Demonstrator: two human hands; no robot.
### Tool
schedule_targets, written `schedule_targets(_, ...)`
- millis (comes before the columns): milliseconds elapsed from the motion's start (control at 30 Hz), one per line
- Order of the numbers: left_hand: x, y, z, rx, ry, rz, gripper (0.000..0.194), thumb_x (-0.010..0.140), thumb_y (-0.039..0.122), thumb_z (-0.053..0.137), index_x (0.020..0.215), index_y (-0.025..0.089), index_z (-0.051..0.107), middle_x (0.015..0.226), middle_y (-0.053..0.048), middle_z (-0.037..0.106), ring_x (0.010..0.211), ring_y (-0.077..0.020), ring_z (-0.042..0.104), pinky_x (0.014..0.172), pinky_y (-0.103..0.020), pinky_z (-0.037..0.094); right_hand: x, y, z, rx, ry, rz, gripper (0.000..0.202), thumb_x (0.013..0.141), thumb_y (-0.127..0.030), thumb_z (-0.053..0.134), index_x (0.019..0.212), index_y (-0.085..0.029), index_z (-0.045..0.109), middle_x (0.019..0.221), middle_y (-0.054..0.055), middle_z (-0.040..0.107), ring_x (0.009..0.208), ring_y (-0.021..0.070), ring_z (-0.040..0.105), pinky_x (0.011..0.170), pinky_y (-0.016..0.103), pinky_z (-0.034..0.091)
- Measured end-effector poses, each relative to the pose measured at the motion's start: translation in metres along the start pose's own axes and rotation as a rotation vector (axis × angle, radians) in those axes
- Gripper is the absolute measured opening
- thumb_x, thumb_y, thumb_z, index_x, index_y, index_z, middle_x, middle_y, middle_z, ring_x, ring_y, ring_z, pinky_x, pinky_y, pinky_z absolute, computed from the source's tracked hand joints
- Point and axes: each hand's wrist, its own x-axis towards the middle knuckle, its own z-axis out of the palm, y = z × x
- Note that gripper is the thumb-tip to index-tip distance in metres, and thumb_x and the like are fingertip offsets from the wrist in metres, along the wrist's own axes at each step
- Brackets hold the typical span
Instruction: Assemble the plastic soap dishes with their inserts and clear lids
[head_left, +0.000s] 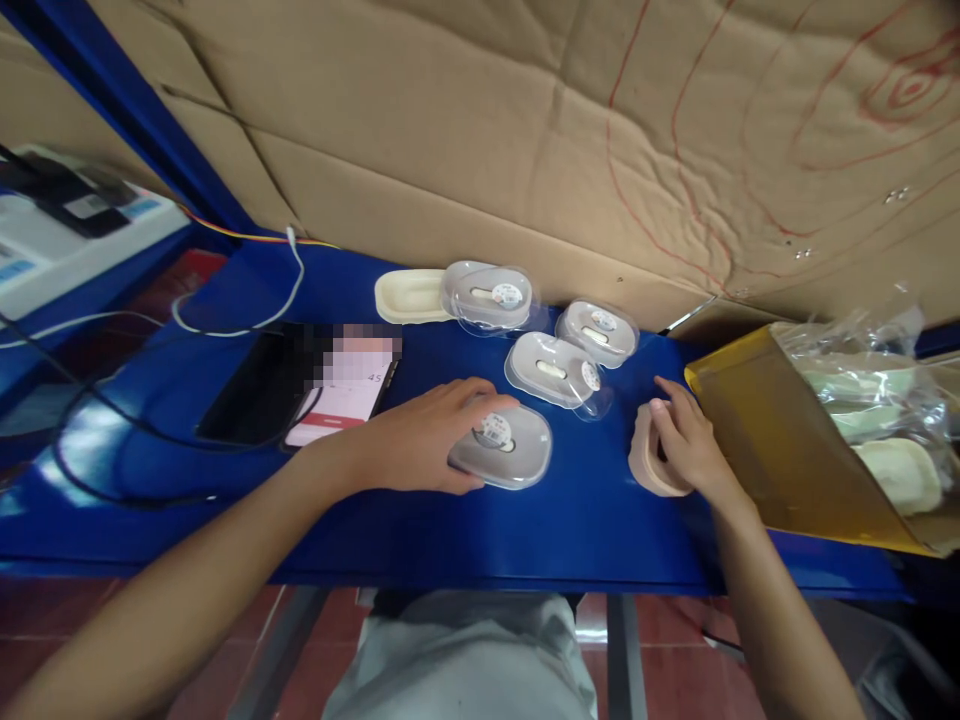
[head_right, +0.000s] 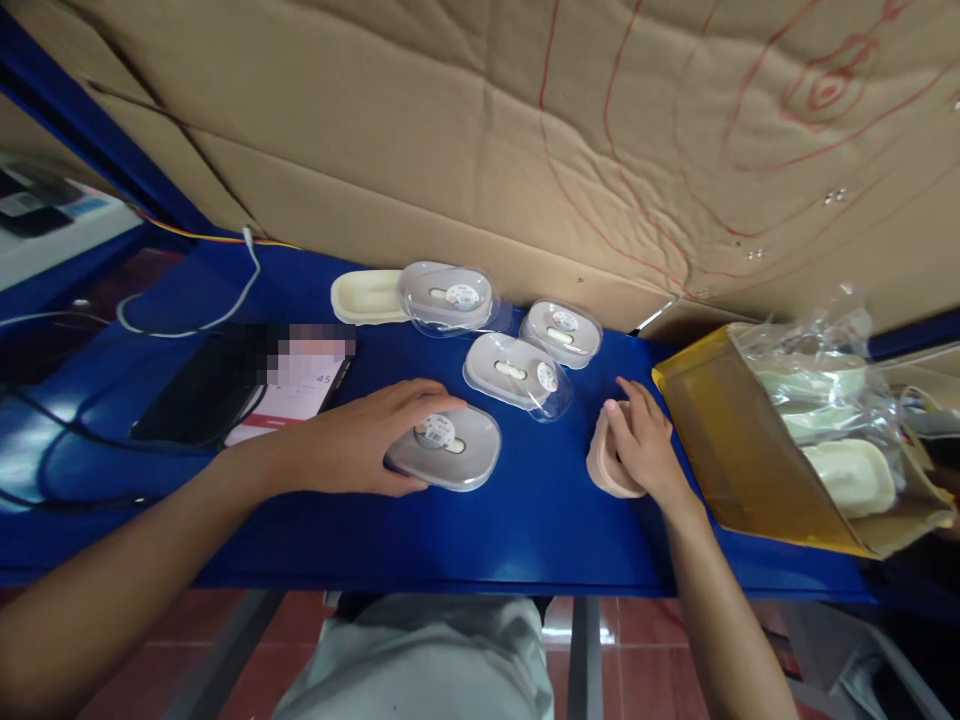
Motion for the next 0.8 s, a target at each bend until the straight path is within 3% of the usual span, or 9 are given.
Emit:
schedule_targets(100, 0.0, 0.001, -0.002, 0.003, 0.052, 0.01, 0.089, 0.083, 0.033, 0.085, 0.162, 0.031, 0.045, 0.162, -0.009, 0.05, 0.15, -0.0357, 0.052, 0.127, -0.048, 0.042, -0.018, -0.035, -0.018, 0.062, 0.04, -0.221, 0.064, 0.111, -0.063, 0.043, 0.166, -0.032, 0.043, 0.173, 0.016, 0.044, 0.164, 0.0389, 0.038, 0.131, 0.071, 0.032)
schedule_targets(233, 0.0, 0.005, 0.0, -0.095, 0.13, 0.051, 0.094, 0.08, 0.041, 0.088, 0.162, 0.03, 0.045, 0.16, -0.011, 0.053, 0.147, -0.0368, 0.056, 0.125, -0.051, 0.046, -0.039, -0.107, -0.031, 0.048, -0.203, -0.628, 0.092, 0.101, -0.068, 0.064, 0.177, -0.037, 0.02, 0.183, 0.014, 0.026, 0.167, 0.0424, 0.03, 0.128, 0.074, 0.039)
schedule_targets(333, 0.0, 0.008, 0.003, -0.242, 0.138, 0.079, 0.098, 0.079, 0.046, 0.091, 0.163, 0.031, 0.043, 0.159, -0.012, 0.056, 0.143, -0.0352, 0.061, 0.119, -0.051, 0.053, -0.046, -0.153, -0.022, -0.051, -0.263, -0.845, 0.099, 0.097, -0.06, 0.075, 0.177, -0.033, 0.024, 0.179, 0.015, 0.036, 0.166, 0.043, 0.033, 0.129, 0.074, 0.038)
schedule_targets(433, 0.0, 0.011, 0.003, -0.346, 0.113, 0.061, 0.094, 0.082, 0.051, 0.091, 0.162, 0.031, 0.045, 0.158, -0.012, 0.059, 0.141, -0.0337, 0.063, 0.119, -0.05, 0.054, -0.043, -0.173, -0.011, -0.125, -0.24, -0.893, 0.091, 0.101, -0.036, 0.074, 0.177, -0.032, 0.023, 0.169, 0.012, 0.053, 0.158, 0.038, 0.049, 0.127, 0.066, 0.046)
schedule_targets(500, -0.002, 0.014, 0.001, -0.386, 0.094, 0.044, 0.095, 0.082, 0.053, 0.092, 0.162, 0.031, 0.045, 0.16, -0.012, 0.058, 0.144, -0.034, 0.061, 0.121, -0.052, 0.051, -0.04, -0.173, -0.012, -0.127, -0.216, -0.918, 0.096, 0.102, -0.024, 0.069, 0.179, -0.033, 0.013, 0.165, 0.011, 0.059, 0.154, 0.0343, 0.055, 0.123, 0.061, 0.051)
schedule_targets(600, -0.004, 0.02, -0.001, -0.471, 0.108, 0.041, 0.105, 0.082, 0.055, 0.093, 0.168, 0.034, 0.036, 0.169, -0.012, 0.049, 0.15, -0.0349, 0.056, 0.124, -0.054, 0.049, -0.034, -0.158, -0.026, -0.086, -0.187, -0.952, 0.1, 0.104, -0.027, 0.066, 0.179, -0.036, 0.0, 0.164, 0.008, 0.061, 0.152, 0.0338, 0.057, 0.119, 0.06, 0.055)
schedule_targets(667, -0.005, 0.025, -0.001, -0.514, 0.17, 0.022, 0.106, 0.085, 0.055, 0.09, 0.17, 0.037, 0.03, 0.171, -0.011, 0.046, 0.149, -0.0339, 0.056, 0.12, -0.053, 0.053, -0.029, -0.139, -0.041, -0.068, -0.121, -0.889, 0.096, 0.104, -0.037, 0.067, 0.179, -0.042, 0.007, 0.163, 0.005, 0.061, 0.149, 0.0366, 0.059, 0.117, 0.062, 0.056)
schedule_targets(733, -0.005, 0.029, 0.0, -0.497, 0.255, -0.019, 0.096, 0.091, 0.054, 0.084, 0.169, 0.036, 0.032, 0.168, -0.011, 0.049, 0.143, -0.032, 0.06, 0.114, -0.051, 0.057, -0.019, -0.111, -0.053, -0.092, 0.024, -0.735, 0.087, 0.103, -0.042, 0.069, 0.176, -0.046, 0.022, 0.163, 0.004, 0.061, 0.147, 0.0397, 0.061, 0.118, 0.062, 0.054)
schedule_targets(800, -0.004, 0.032, 0.004, -0.435, 0.307, -0.052, 0.079, 0.097, 0.053, 0.077, 0.164, 0.034, 0.039, 0.164, -0.011, 0.052, 0.138, -0.0307, 0.063, 0.113, -0.05, 0.058, -0.004, -0.077, -0.06, -0.168, 0.181, -0.529, 0.076, 0.103, -0.044, 0.067, 0.172, -0.04, 0.035, 0.163, 0.009, 0.06, 0.146, 0.0422, 0.061, 0.119, 0.063, 0.053)
